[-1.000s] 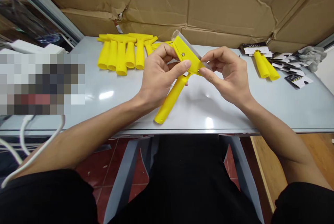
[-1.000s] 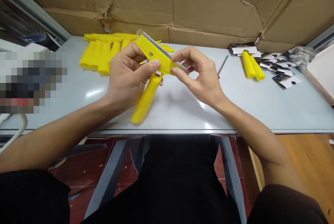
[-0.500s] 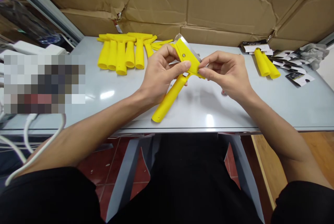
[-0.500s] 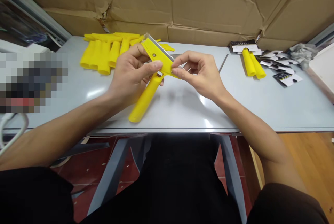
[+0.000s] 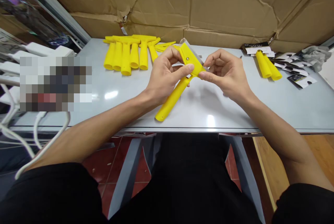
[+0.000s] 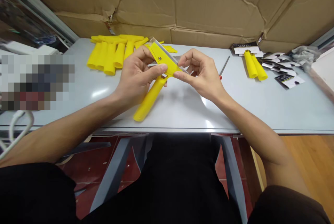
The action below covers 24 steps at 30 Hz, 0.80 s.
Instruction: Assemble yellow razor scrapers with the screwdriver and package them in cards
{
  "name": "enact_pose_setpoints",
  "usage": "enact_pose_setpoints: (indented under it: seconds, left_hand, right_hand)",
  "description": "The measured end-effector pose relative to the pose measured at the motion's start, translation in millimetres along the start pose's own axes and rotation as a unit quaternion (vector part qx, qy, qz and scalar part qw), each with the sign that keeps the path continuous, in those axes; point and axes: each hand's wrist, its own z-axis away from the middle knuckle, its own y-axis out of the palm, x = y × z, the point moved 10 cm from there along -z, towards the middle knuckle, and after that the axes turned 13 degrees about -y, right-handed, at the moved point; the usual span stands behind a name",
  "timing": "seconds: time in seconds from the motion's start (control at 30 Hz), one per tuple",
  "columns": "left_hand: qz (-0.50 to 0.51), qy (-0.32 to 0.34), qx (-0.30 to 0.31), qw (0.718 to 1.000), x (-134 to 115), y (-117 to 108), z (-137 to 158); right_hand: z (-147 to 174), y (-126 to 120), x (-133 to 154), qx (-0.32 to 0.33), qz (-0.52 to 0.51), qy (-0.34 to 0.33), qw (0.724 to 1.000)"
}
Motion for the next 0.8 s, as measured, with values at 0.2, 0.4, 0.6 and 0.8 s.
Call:
enact_pose_setpoints:
  seconds: [0.2, 0.4, 0.6, 0.8]
  left_hand:
    - [-0.016, 0.006, 0.000, 1.000, -6, 0, 3]
    - [-0.011, 0.030, -0.022, 0.999, -9, -6, -2]
    - [0.076, -0.007, 0.021, 0.997, 4, -27, -28]
    - [0.141, -0.101, -0.018, 0.985, 13, -52, -37]
  right_hand:
    - [-2, 1, 4, 0.031, 0.016, 0.002, 0.999]
    - [8, 0, 12, -0.068, 0.176, -0.022, 0.982]
    - [5, -5, -1, -0.093, 0.194, -0.001, 0.976]
    - [7, 39, -37, 0.112, 0.262, 0.033, 0.958]
